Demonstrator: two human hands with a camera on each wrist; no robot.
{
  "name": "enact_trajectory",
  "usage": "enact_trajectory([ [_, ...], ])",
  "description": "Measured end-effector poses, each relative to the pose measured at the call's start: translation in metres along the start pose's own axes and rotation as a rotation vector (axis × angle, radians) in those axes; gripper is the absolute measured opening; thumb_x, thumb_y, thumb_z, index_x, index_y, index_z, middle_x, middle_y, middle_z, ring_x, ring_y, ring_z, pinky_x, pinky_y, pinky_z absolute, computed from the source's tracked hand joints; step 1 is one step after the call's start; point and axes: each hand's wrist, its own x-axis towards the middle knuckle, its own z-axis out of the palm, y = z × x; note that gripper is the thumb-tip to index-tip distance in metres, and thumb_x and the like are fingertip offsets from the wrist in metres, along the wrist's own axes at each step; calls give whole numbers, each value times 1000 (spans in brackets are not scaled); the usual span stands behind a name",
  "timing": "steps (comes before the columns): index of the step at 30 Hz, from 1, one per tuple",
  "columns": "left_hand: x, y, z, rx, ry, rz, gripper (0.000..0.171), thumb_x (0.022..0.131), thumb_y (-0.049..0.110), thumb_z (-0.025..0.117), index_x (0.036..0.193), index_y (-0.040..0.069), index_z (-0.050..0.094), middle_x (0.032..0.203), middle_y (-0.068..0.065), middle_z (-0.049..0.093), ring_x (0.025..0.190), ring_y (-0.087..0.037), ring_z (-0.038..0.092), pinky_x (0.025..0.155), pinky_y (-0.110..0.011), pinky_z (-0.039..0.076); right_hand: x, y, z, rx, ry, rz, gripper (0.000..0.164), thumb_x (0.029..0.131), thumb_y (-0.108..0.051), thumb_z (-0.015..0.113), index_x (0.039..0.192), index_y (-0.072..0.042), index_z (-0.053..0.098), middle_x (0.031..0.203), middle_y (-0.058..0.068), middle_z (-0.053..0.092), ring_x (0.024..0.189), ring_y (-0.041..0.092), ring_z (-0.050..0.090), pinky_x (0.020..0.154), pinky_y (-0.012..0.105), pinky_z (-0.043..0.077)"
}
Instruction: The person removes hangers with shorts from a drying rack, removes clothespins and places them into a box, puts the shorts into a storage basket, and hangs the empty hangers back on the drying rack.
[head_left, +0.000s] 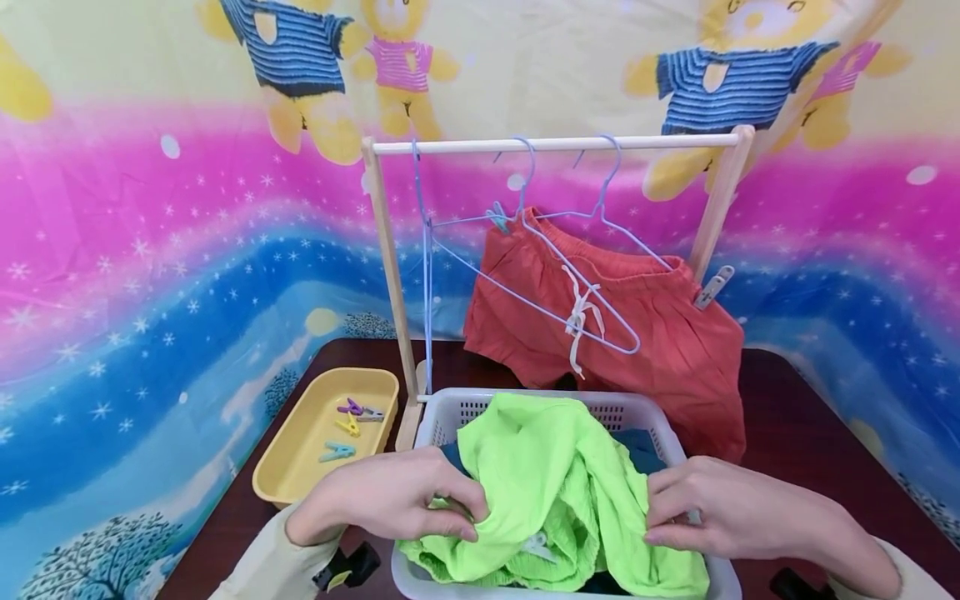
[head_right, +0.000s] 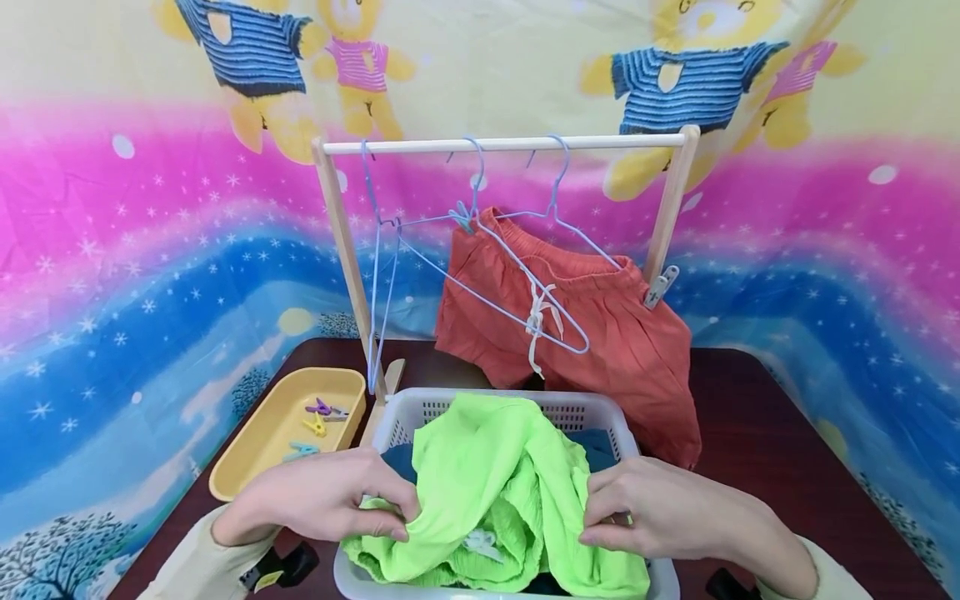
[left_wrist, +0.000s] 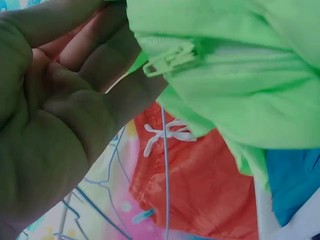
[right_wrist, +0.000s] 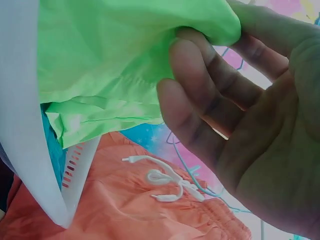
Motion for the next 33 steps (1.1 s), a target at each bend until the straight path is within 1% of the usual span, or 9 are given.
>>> enact_trajectory([
  [4, -1, -2, -1, -23, -23, -25, 14, 102, 23, 53, 97, 15, 64, 77, 6, 57, 68, 9, 43, 66, -6, 42, -3, -1, 0, 13, -27, 24, 21, 94, -15, 66, 81, -31, 65, 71, -15, 51, 70, -15, 45, 66, -3, 33],
  [10, 2, -10, 0, 101, 31, -262, 10, 97, 18, 62, 89, 17, 67, 77, 10, 60, 66, 5, 46, 66, -8, 43, -6, 4, 1, 8, -116, 240, 14, 96, -25, 64, 83, -31, 65, 68, -20, 48, 63, -16, 38, 57, 5, 37],
  [13, 5, -14, 1, 174, 1, -331, 16, 95, 15, 65, 79, 16, 66, 69, 13, 54, 62, 4, 42, 64, -9, 40, -7, 8, 4, 53, -178, 320, 12, 97, -26, 63, 86, -30, 66, 68, -22, 49, 62, -15, 40, 55, 11, 40],
  [17, 7, -19, 5, 178, -71, -343, 26, 96, 13, 62, 70, 15, 61, 61, 13, 38, 59, 3, 33, 60, -8, 33, -7, 13, 6, 95, -206, 333, 12, 97, -25, 61, 88, -29, 66, 71, -24, 53, 63, -14, 44, 56, 13, 43],
  [21, 10, -24, 10, 167, -111, -401, 29, 98, 14, 60, 70, 15, 54, 62, 11, 30, 58, 0, 30, 59, -10, 30, -6, 15, 7, 120, -220, 319, 13, 99, -24, 60, 89, -28, 66, 71, -23, 51, 63, -14, 42, 56, 13, 43],
  [24, 10, -27, 6, 149, -105, -443, 18, 98, 18, 60, 81, 18, 63, 69, 14, 49, 65, 4, 42, 66, -11, 39, -4, 14, 7, 123, -214, 298, 15, 100, -24, 57, 89, -29, 65, 70, -22, 49, 64, -14, 41, 57, 12, 42],
  [27, 5, -28, -6, 114, -44, -444, 14, 100, 22, 57, 99, 18, 71, 88, 10, 66, 75, 4, 53, 74, -15, 48, -2, 9, 2, 83, -160, 280, 15, 100, -23, 57, 89, -30, 64, 72, -23, 50, 64, -14, 43, 58, 11, 42],
  [29, -1, -30, -15, 104, 11, -444, 20, 101, 24, 56, 110, 17, 72, 99, 7, 71, 82, 4, 57, 79, -17, 50, -2, 6, -5, 35, -108, 275, 16, 101, -22, 56, 90, -31, 63, 74, -24, 50, 65, -14, 44, 59, 10, 42],
  [33, -13, -35, -29, 109, 58, -470, 20, 101, 25, 56, 110, 16, 72, 97, 3, 71, 76, 2, 56, 75, -20, 51, -3, 0, -21, -59, -17, 290, 15, 99, -22, 59, 95, -36, 61, 78, -26, 50, 68, -13, 47, 61, 10, 40],
])
